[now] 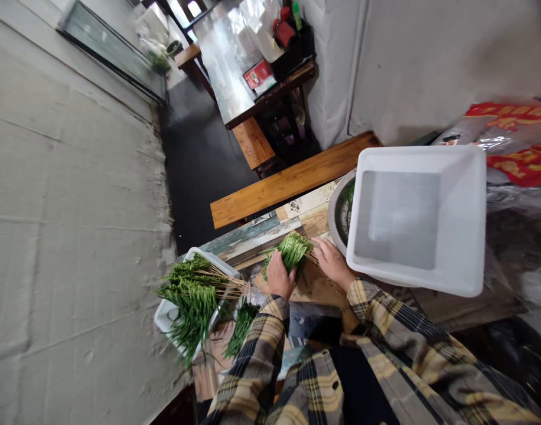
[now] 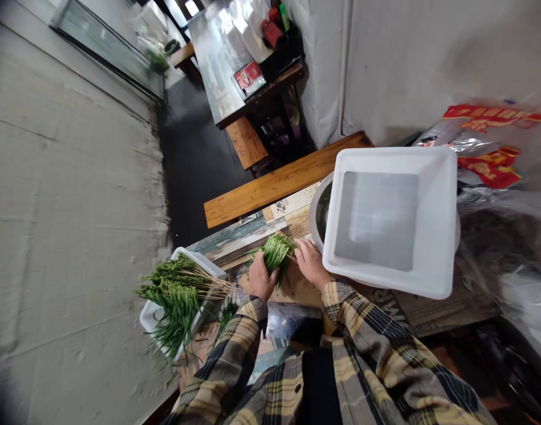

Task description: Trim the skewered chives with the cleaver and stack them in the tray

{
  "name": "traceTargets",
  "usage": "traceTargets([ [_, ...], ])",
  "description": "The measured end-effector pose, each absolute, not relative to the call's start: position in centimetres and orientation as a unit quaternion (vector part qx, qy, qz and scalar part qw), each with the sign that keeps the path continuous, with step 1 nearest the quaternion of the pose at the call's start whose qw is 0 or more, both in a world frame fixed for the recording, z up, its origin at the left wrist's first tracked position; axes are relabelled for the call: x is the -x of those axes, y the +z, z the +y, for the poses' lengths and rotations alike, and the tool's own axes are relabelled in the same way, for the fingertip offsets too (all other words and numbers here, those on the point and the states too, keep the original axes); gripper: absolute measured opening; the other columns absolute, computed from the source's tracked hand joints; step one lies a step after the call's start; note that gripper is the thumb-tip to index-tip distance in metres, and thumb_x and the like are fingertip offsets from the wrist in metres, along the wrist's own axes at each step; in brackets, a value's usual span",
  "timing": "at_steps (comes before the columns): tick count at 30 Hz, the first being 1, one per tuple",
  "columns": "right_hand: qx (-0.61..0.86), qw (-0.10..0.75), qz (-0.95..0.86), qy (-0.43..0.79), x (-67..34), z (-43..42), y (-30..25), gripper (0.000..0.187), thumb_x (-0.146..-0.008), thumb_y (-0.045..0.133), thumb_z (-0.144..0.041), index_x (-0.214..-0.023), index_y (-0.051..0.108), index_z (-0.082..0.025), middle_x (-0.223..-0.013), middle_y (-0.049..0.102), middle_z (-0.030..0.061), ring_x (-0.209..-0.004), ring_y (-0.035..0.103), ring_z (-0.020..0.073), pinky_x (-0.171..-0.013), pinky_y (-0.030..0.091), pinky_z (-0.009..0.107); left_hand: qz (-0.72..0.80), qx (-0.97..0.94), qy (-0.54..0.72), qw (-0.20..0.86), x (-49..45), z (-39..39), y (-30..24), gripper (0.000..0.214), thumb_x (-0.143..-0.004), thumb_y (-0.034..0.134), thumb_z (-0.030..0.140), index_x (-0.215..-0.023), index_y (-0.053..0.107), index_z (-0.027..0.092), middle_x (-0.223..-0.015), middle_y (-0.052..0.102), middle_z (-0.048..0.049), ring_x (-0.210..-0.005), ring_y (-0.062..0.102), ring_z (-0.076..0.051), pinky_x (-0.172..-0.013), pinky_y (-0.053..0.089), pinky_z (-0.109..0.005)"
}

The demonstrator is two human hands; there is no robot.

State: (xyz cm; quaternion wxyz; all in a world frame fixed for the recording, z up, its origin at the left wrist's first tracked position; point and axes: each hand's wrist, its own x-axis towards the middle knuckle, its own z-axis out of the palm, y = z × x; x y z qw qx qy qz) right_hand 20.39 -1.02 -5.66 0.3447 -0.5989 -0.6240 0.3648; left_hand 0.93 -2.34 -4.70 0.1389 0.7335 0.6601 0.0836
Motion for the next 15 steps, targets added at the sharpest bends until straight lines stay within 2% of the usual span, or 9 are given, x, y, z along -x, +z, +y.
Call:
traceTargets([
  [4,0.595,0.283,-0.664,0.352,-21.5,-3.7,-6.5,0.024,-0.090,0.041,-0.030,-0.104,0.058,-0.019,-0.097,0.061,0.0082,-0.095,0.056,0.0198,-0.088,0.045,0.036,0.662,-0.731,0.076,0.144,-1.0,-2.7,-4.5,0.073,-0.074,0.061,0.034,-0.136,0.030,0.010,-0.137,0.041,-0.0211,-0.129,0.037,-0.032,-0.105,0.030,-0.049],
  [8,0.602,0.205,-0.702,0.320,-20.9,-5.1,-7.1,0.022,-0.088,0.046,-0.033,-0.100,0.060,-0.020,-0.093,0.063,0.0071,-0.088,0.054,0.0210,-0.080,0.043,0.035,0.680,-0.719,0.046,0.134,-1.4,-2.7,-4.1,0.088,-0.068,0.066,0.041,-0.140,0.023,0.012,-0.140,0.038,-0.0199,-0.131,0.034,-0.032,-0.107,0.025,-0.050],
  [15,0.604,0.209,-0.712,0.290,-19.8,-4.2,-5.5,0.028,-0.094,0.036,-0.031,-0.098,0.063,-0.023,-0.089,0.063,0.0059,-0.088,0.055,0.0191,-0.080,0.040,0.031,0.691,-0.706,0.064,0.141,-1.4,-2.2,-4.3,0.071,-0.070,0.065,0.033,-0.132,0.036,0.013,-0.132,0.048,-0.0190,-0.125,0.041,-0.033,-0.104,0.029,-0.051],
])
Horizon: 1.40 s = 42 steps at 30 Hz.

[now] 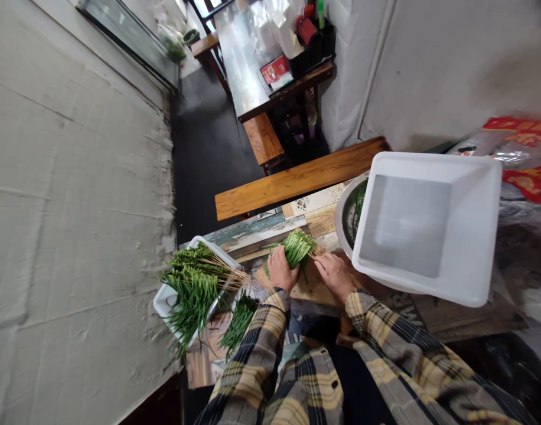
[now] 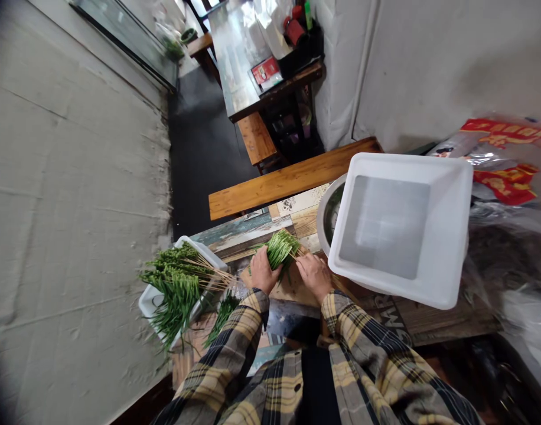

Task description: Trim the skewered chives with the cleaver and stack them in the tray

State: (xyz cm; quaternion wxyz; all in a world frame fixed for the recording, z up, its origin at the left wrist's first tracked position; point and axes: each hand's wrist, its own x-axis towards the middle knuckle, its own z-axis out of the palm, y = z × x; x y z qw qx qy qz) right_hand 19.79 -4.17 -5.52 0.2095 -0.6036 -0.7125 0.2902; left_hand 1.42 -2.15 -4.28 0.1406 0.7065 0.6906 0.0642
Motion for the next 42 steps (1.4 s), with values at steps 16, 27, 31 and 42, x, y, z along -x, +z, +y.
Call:
traceTargets([
  [16,0.610,0.202,-0.723,0.255,-19.6,-3.7,-5.5,0.020,-0.091,0.043,-0.030,-0.091,0.061,-0.021,-0.088,0.061,0.0063,-0.088,0.052,0.0214,-0.078,0.039,0.033,0.667,-0.722,0.113,0.142,-0.9,-2.3,-5.0,0.063,-0.070,0.062,0.025,-0.128,0.039,0.018,-0.133,0.048,-0.0146,-0.127,0.040,-0.029,-0.106,0.026,-0.050],
  [27,0.625,0.288,-0.650,0.322,-19.1,-3.2,-4.9,0.018,-0.091,0.040,-0.026,-0.085,0.056,-0.021,-0.084,0.060,0.0047,-0.084,0.055,0.0182,-0.076,0.042,0.029,0.655,-0.729,0.124,0.154,-1.6,-1.2,-2.4,0.061,-0.073,0.060,0.026,-0.129,0.038,0.018,-0.136,0.046,-0.0150,-0.128,0.039,-0.029,-0.107,0.026,-0.049],
  [31,0.640,0.299,-0.624,0.334,-19.4,-2.8,-6.2,0.017,-0.089,0.041,-0.026,-0.084,0.056,-0.021,-0.082,0.059,0.0051,-0.081,0.055,0.0190,-0.075,0.043,0.031,0.650,-0.735,0.077,0.174,-2.2,0.1,-2.8,0.062,-0.070,0.063,0.025,-0.127,0.040,0.019,-0.137,0.044,-0.0154,-0.128,0.039,-0.030,-0.105,0.027,-0.050],
  [42,0.623,0.253,-0.675,0.304,-21.0,-3.9,-7.3,0.041,-0.086,0.047,-0.039,-0.120,0.048,-0.018,-0.110,0.056,0.0126,-0.104,0.050,0.0258,-0.090,0.041,0.042,0.675,-0.663,0.134,0.295,-0.2,-0.9,-2.4,0.084,-0.067,0.069,0.042,-0.137,0.031,0.015,-0.141,0.039,-0.0181,-0.131,0.036,-0.032,-0.108,0.026,-0.051],
])
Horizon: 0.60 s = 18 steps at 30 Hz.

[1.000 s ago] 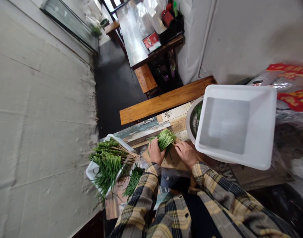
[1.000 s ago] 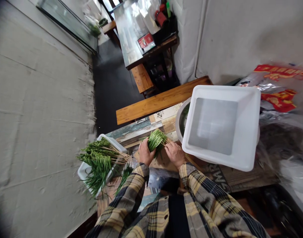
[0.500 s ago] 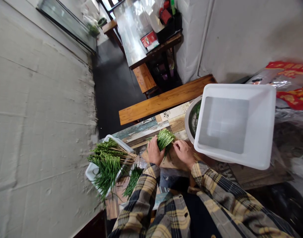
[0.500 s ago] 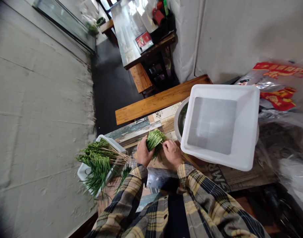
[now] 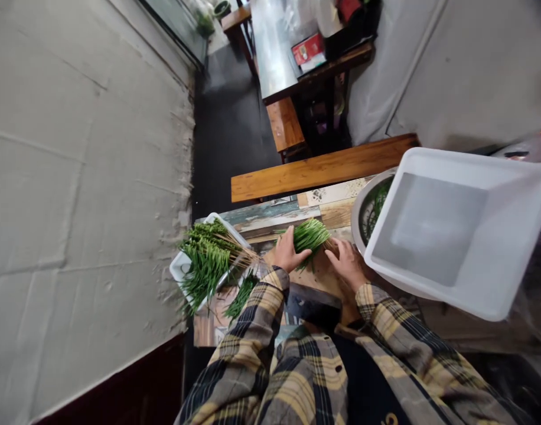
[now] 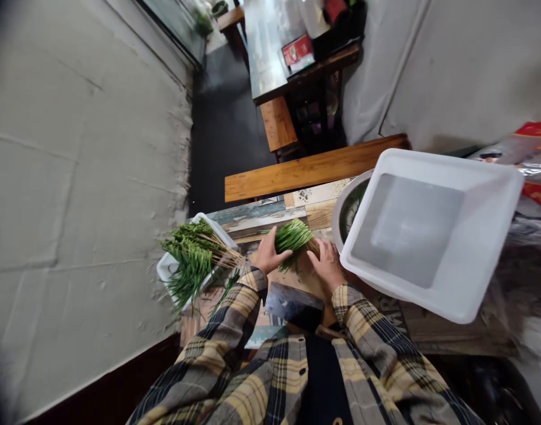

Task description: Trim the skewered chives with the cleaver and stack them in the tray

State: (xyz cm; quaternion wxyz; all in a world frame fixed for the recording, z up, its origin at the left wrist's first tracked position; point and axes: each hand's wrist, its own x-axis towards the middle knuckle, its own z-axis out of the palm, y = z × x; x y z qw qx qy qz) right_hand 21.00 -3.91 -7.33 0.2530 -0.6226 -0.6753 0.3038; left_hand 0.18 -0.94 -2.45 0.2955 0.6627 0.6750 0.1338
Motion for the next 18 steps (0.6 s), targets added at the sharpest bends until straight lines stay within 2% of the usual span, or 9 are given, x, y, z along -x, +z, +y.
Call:
traceTargets([
  [4,0.608,0.182,-0.729,0.255,-21.1,-4.3,-7.7,0.043,-0.083,0.052,-0.039,-0.120,0.050,-0.017,-0.110,0.056,0.0139,-0.102,0.050,0.0281,-0.087,0.040,0.043,0.722,-0.502,0.321,0.350,3.1,-3.6,-0.4,0.057,-0.085,0.048,0.046,-0.133,0.036,0.016,-0.135,0.047,-0.0154,-0.125,0.046,-0.024,-0.104,0.037,-0.041],
  [7,0.606,0.128,-0.755,0.214,-21.0,-4.8,-7.6,0.035,-0.083,0.051,-0.033,-0.113,0.054,-0.015,-0.102,0.057,0.0143,-0.095,0.051,0.0273,-0.081,0.041,0.040,0.725,-0.410,0.411,0.372,5.0,-6.5,0.9,0.052,-0.087,0.043,0.049,-0.128,0.040,0.017,-0.129,0.053,-0.0150,-0.112,0.058,-0.022,-0.097,0.045,-0.039],
  [14,0.591,0.076,-0.781,0.187,-20.9,-5.2,-8.1,0.029,-0.085,0.048,-0.030,-0.108,0.055,-0.014,-0.098,0.057,0.0135,-0.091,0.053,0.0243,-0.078,0.043,0.036,0.759,-0.284,0.428,0.400,6.9,-14.2,-0.3,0.049,-0.085,0.047,0.049,-0.119,0.047,0.015,-0.109,0.064,-0.0134,-0.083,0.068,-0.019,-0.075,0.055,-0.035],
  [18,0.588,0.129,-0.777,0.186,-21.5,-5.8,-7.7,0.042,-0.084,0.049,-0.038,-0.117,0.050,-0.013,-0.104,0.057,0.0149,-0.101,0.051,0.0267,-0.085,0.044,0.040,0.771,-0.282,0.399,0.408,6.8,-18.4,-3.1,0.040,-0.080,0.054,0.040,-0.110,0.054,0.014,-0.094,0.067,-0.0093,-0.073,0.067,-0.017,-0.071,0.056,-0.034],
])
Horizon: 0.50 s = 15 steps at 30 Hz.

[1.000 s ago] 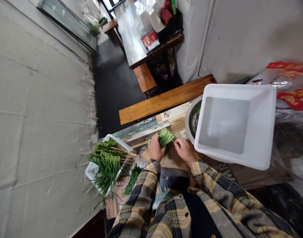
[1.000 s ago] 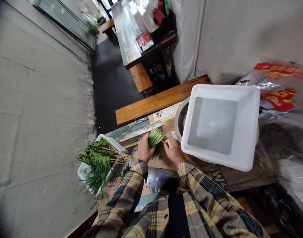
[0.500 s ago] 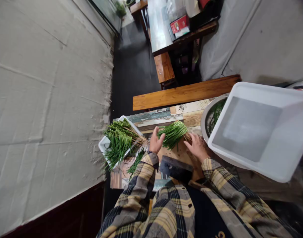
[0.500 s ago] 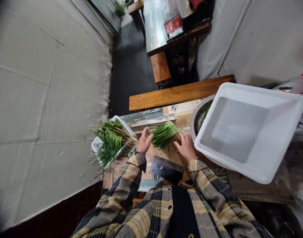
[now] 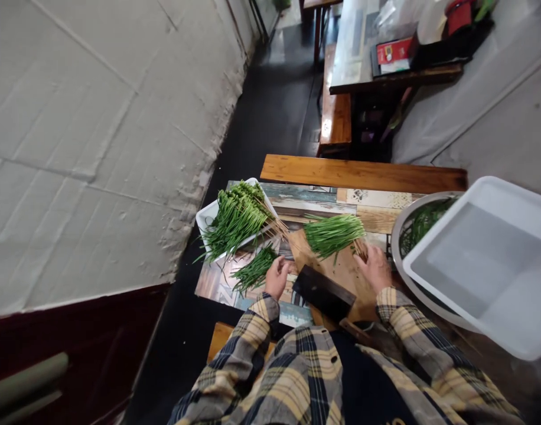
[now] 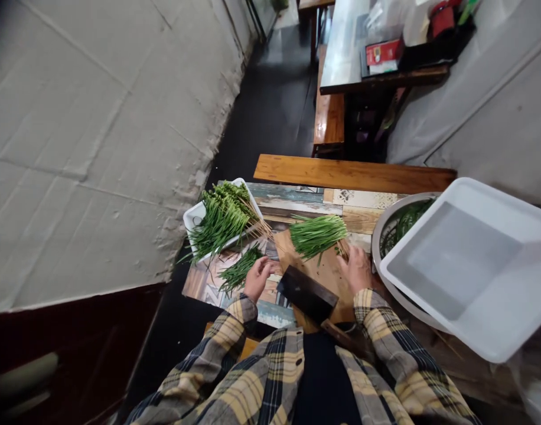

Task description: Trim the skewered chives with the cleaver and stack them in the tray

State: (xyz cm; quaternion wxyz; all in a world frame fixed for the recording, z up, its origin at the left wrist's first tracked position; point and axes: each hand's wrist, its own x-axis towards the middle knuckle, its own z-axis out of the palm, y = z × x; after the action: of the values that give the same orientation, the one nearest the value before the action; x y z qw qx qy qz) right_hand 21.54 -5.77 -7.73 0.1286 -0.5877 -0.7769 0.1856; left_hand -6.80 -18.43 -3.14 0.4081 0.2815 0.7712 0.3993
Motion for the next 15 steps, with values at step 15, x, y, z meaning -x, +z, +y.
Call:
traceTargets([
  [15,0.480,0.079,-0.820,0.303,-21.2,-19.0,-5.8,0.032,-0.090,0.038,-0.032,-0.115,0.052,-0.020,-0.106,0.058,0.0102,-0.098,0.057,0.0216,-0.087,0.048,0.038,0.731,-0.328,0.375,0.467,8.8,-23.0,-8.0,0.029,-0.076,0.056,0.031,-0.100,0.062,0.016,-0.084,0.066,-0.0047,-0.076,0.062,-0.015,-0.067,0.054,-0.029],
])
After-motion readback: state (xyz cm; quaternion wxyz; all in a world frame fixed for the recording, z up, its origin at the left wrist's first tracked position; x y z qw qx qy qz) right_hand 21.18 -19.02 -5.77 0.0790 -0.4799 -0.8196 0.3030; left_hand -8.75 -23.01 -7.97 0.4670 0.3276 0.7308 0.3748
